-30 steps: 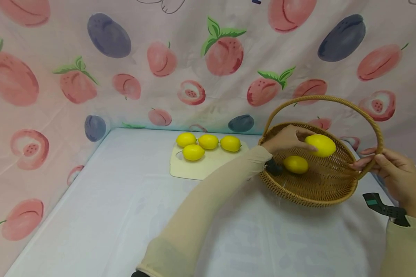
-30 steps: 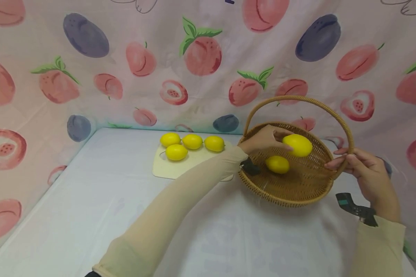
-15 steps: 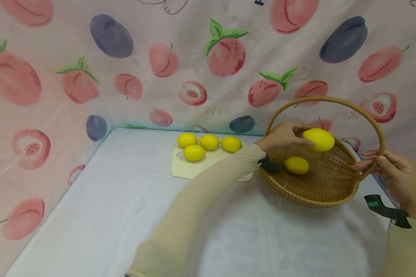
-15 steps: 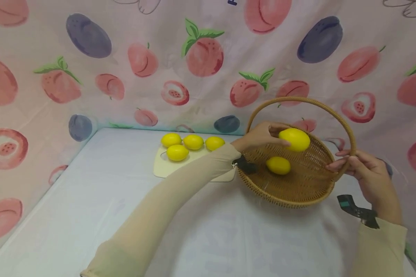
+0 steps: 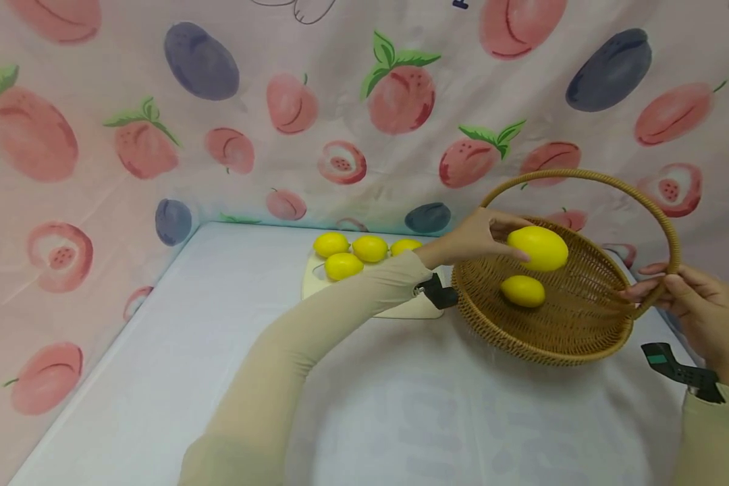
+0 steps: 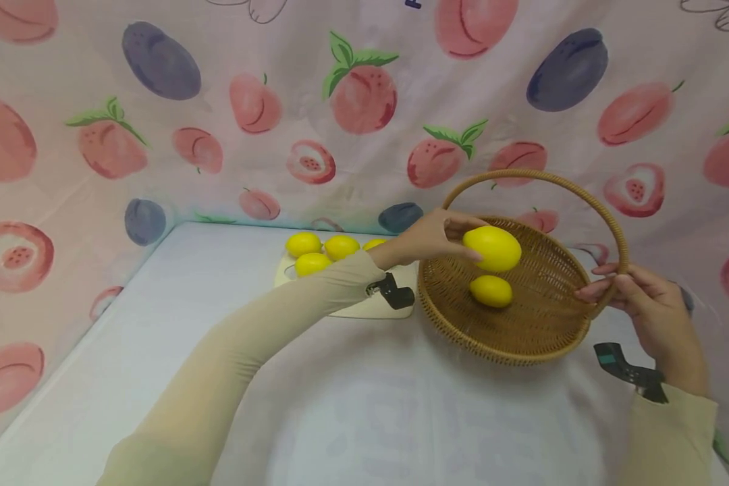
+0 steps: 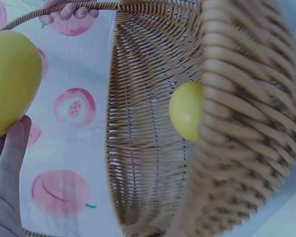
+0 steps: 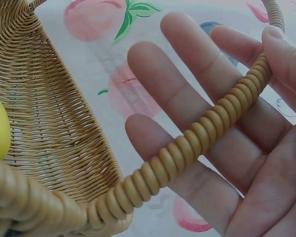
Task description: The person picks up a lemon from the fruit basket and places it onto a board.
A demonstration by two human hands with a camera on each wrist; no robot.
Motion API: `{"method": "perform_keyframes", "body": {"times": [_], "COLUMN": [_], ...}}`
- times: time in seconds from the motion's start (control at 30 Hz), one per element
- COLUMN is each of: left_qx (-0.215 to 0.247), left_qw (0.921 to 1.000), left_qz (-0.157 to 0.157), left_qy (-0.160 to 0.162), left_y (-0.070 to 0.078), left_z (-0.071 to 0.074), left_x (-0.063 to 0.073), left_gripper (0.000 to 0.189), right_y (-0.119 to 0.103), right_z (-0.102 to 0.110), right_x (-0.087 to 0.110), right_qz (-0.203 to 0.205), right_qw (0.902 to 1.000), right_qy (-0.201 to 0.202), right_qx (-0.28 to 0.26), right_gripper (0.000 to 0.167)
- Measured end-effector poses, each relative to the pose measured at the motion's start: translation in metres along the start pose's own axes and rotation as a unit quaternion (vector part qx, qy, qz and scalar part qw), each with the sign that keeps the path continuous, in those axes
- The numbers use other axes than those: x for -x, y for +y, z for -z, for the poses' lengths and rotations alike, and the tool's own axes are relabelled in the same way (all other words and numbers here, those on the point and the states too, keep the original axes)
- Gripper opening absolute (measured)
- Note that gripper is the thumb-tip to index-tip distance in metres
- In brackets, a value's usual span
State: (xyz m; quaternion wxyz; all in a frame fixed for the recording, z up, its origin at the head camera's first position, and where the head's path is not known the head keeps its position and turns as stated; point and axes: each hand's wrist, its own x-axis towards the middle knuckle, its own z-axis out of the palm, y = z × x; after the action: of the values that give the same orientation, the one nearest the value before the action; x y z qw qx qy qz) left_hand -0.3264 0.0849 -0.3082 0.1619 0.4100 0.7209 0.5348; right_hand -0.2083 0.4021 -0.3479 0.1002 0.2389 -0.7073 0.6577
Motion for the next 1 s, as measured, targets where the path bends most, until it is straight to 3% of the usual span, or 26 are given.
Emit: {"method": "perform_keyframes", "body": {"times": [0.17, 0.33, 0.5, 0.7, 1.0], "left_qx": [0.005, 0.007, 0.023, 0.037, 0.057], "left_qw": [0.9998, 0.9995, 0.9986, 0.9961, 0.9875], "left_qz": [0.017, 0.009, 0.0, 0.022, 0.054], "left_qy": [0.005, 0.028, 0.048, 0.077, 0.137], "left_y": [0.007, 0.003, -0.008, -0.024, -0.055], "left_z": [0.01, 0.024, 0.041, 0.06, 0.066], "left_x": [0.018, 0.045, 0.071, 0.101, 0.131], "left_gripper": [0.053, 0.053, 0.055, 0.055, 0.055], "right_y": [-0.001, -0.002, -0.003, -0.003, -0.003], "right_z": [0.002, 0.0, -0.002, -0.002, -0.002], "right_x": [0.001, 0.003, 0.004, 0.004, 0.004], "right_qz": [0.013, 0.015, 0.011, 0.015, 0.002], "right_qw": [0.9996, 0.9996, 0.9999, 0.9998, 1.0], "right_qy": [-0.011, -0.006, -0.001, 0.002, 0.009], "right_qx": [-0.022, -0.024, -0.006, -0.01, -0.004], "right_gripper": [0.032, 0.031, 0.03, 0.03, 0.029]}}
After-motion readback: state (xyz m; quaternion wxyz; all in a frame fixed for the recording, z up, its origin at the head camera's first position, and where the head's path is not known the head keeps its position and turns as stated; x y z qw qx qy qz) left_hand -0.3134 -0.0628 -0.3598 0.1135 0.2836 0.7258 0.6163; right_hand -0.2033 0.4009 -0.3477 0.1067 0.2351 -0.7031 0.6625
